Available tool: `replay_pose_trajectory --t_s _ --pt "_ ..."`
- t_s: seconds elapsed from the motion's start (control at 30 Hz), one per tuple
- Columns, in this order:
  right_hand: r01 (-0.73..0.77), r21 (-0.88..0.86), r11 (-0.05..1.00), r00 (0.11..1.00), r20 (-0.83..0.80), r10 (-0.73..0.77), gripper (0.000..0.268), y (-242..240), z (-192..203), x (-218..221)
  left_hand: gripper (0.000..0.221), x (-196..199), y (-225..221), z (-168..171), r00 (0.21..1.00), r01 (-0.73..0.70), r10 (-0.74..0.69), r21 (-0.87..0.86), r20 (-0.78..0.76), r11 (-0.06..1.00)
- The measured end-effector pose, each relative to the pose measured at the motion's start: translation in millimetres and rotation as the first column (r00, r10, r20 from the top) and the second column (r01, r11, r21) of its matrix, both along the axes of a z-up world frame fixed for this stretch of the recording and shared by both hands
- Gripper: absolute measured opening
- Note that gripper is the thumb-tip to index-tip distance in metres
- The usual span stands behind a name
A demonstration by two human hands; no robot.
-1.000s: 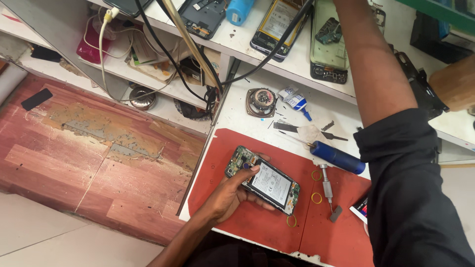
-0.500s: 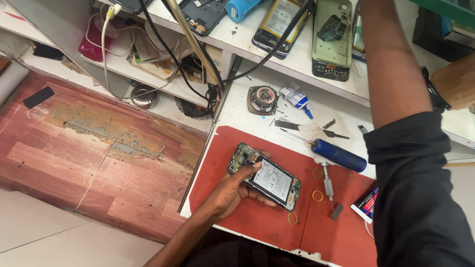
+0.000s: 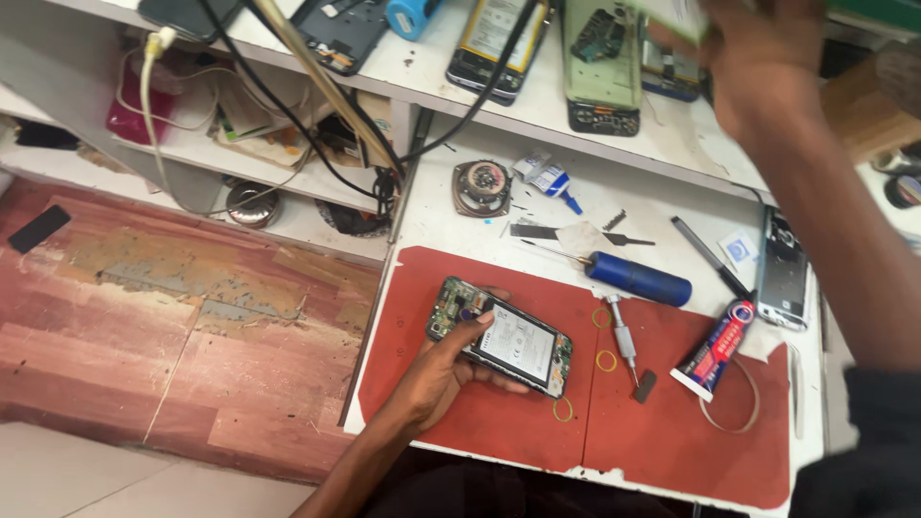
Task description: The person is repairing a smartphone by removing the back cover, inspecting the internal components, and then reattaching the back cover. They handle the phone and a screwdriver during the process.
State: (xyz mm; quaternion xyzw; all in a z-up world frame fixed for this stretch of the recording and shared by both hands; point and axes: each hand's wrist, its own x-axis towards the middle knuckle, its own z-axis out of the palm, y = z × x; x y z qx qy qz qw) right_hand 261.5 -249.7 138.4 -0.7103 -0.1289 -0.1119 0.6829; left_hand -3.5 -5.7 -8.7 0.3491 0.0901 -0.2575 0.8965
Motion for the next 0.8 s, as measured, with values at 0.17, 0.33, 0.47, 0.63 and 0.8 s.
replay_pose_trajectory --t_s 0.17,0.33,0.47,0.63,0.8 --pt "0.035 -0.214 0.976 0.999 -0.008 -0.038 0.019 -39 16 -127 0.055 0 2 7 1.0 -0.002 0.002 -0.006 0.029 1.0" --pt "0.331 -0.417 0.847 0.939 0.053 -0.34 0.02 -149 -25 -250 0.054 1 1 10 1.0 -0.019 0.019 -0.005 -0.023 1.0" --pt "0.618 -0.57 0.542 0.71 0.109 -0.695 0.022 -256 -104 -341 0.054 3 -1 10 1.0 -0.027 0.027 0.085 -0.002 0.996" --pt "0.667 -0.738 0.103 0.361 0.199 -0.911 0.027 -363 -208 -453 0.052 8 -3 12 0.999 -0.025 0.027 0.083 -0.029 0.996" --pt "0.503 -0.827 -0.251 0.201 0.394 -0.897 0.033 -367 -275 -502 0.05 12 -5 17 1.0 0.006 -0.007 0.123 0.009 0.992"
